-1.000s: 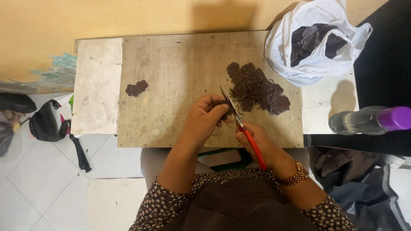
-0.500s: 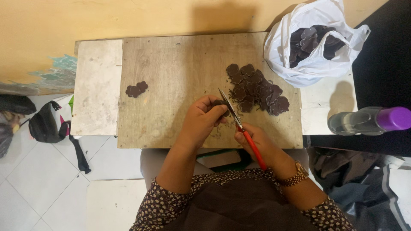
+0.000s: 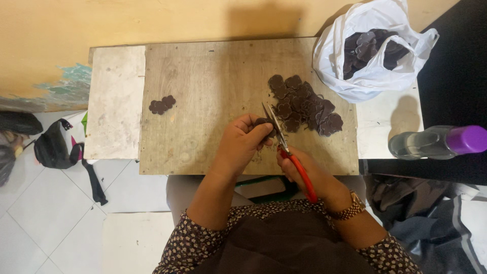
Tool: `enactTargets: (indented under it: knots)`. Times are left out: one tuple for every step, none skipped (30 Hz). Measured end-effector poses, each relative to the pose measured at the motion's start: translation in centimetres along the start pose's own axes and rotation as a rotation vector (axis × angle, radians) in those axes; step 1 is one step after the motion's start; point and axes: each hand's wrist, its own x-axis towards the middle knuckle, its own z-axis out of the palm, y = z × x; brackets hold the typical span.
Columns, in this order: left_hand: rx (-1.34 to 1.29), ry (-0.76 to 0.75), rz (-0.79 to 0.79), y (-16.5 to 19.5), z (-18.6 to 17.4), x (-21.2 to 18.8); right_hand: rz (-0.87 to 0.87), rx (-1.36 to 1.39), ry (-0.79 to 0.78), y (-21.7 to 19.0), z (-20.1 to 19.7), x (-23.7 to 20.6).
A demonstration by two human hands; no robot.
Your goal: The person uses red-handled scissors to trim the edges of small dark brown flower-shaped pieces on a wooden board. They rotate each piece while cutting and place finished pieces into a white bag on the table.
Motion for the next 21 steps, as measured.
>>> enactTargets:
  knots:
    - [0.01, 0.006, 0.001, -0.05, 0.02, 0.03, 0.01, -0.012, 0.012, 0.02, 0.06, 0.0]
    - [0.015, 0.012, 0.001, -0.09, 0.04, 0.05, 0.02, -0.023, 0.024, 0.04, 0.13, 0.01]
    - [0.021, 0.018, 0.002, -0.12, 0.07, 0.05, 0.017, -0.014, 0.029, 0.05, 0.25, 0.0]
    - [0.027, 0.024, 0.003, -0.16, 0.11, 0.05, 0.015, -0.005, 0.033, 0.07, 0.41, -0.04]
    - [0.015, 0.019, 0.01, -0.18, 0.16, 0.03, 0.012, 0.004, 0.038, 0.05, 0.57, -0.1]
    - [0.003, 0.015, 0.017, -0.21, 0.23, 0.01, 0.002, 0.015, 0.034, 0.04, 0.66, -0.11]
    - [-0.009, 0.013, 0.024, -0.22, 0.29, -0.03, -0.009, 0.027, 0.028, 0.02, 0.77, -0.1]
    - [-0.009, 0.015, 0.024, -0.23, 0.35, -0.06, -0.021, 0.037, 0.023, -0.03, 0.81, -0.07]
    - [-0.01, 0.017, 0.023, -0.23, 0.41, -0.1, -0.019, 0.029, 0.024, -0.08, 0.83, -0.08]
    - [-0.01, 0.02, 0.023, -0.22, 0.47, -0.13, -0.017, 0.02, 0.025, -0.16, 0.84, -0.11]
    - [-0.013, 0.017, 0.024, -0.2, 0.52, -0.17, -0.015, 0.012, 0.026, -0.24, 0.82, -0.13]
    - [-0.015, 0.014, 0.025, -0.17, 0.57, -0.21, -0.018, 0.019, 0.024, -0.31, 0.83, -0.13]
    - [-0.017, 0.01, 0.026, -0.14, 0.6, -0.24, -0.021, 0.026, 0.022, -0.39, 0.84, -0.12]
    - [-0.008, 0.016, 0.019, -0.12, 0.63, -0.26, -0.023, 0.033, 0.021, -0.46, 0.83, -0.09]
    - [0.003, 0.023, 0.011, -0.09, 0.65, -0.28, -0.026, 0.026, 0.017, -0.52, 0.82, -0.07]
    - [0.012, 0.029, 0.004, -0.08, 0.66, -0.28, -0.03, 0.019, 0.014, -0.57, 0.77, -0.03]
    - [0.009, 0.028, 0.006, -0.08, 0.67, -0.27, -0.033, 0.011, 0.011, -0.61, 0.77, -0.01]
    - [0.006, 0.027, 0.008, -0.09, 0.67, -0.25, -0.014, 0.003, 0.021, -0.62, 0.81, -0.01]
    - [0.003, 0.026, 0.011, -0.13, 0.66, -0.22, 0.004, -0.006, 0.03, -0.62, 0.87, 0.0]
    - [-0.005, 0.026, 0.012, -0.17, 0.66, -0.19, 0.023, -0.015, 0.039, -0.59, 0.94, 0.0]
    - [-0.012, 0.027, 0.014, -0.22, 0.64, -0.16, 0.023, -0.001, 0.044, -0.55, 1.01, -0.01]
